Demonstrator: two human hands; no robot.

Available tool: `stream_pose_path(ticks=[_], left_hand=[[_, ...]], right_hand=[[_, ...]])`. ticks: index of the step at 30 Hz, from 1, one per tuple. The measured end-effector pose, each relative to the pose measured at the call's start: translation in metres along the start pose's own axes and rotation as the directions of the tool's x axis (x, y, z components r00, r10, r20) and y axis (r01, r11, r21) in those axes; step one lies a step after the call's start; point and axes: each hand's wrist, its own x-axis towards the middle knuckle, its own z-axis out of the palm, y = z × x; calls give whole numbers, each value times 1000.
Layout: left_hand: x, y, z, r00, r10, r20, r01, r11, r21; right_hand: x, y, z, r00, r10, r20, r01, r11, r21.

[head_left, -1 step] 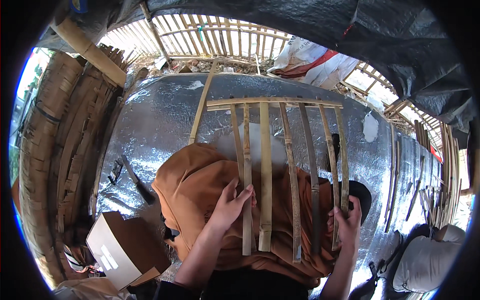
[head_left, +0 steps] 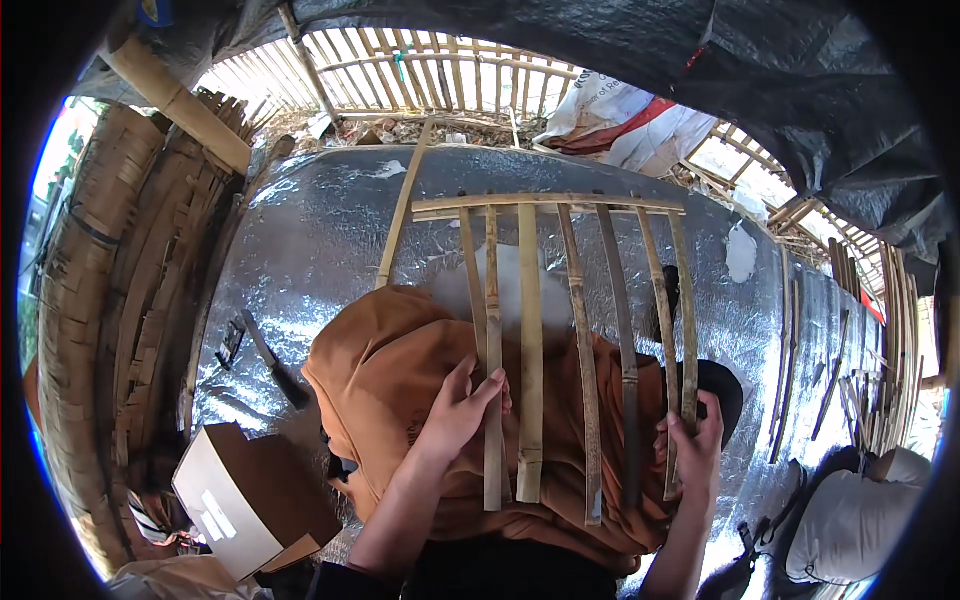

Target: The person assembles a bamboo lattice structure by hand, aligning strips and securing them using a hammer and small nails.

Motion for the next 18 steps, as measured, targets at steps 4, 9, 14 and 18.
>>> stream_pose_path(ticks=[4,9,14,18], left_hand=[[1,-1,0,1000,-6,3,6,1000,21],[0,4,1,998,-58,-9,58,997,42],[0,3,1,999,-46,-13,47,998,39],[0,2,0,999,-36,-2,36,999,33]], right_hand=[[-2,-2,0,1000,-1,-7,1,1000,8],[-4,-4,1,1000,7,-12,-7,1000,21],[-4,-1,1,1000,-16,-9,16,999,28],[-4,0,0,1000,-24,-8,24,999,39]])
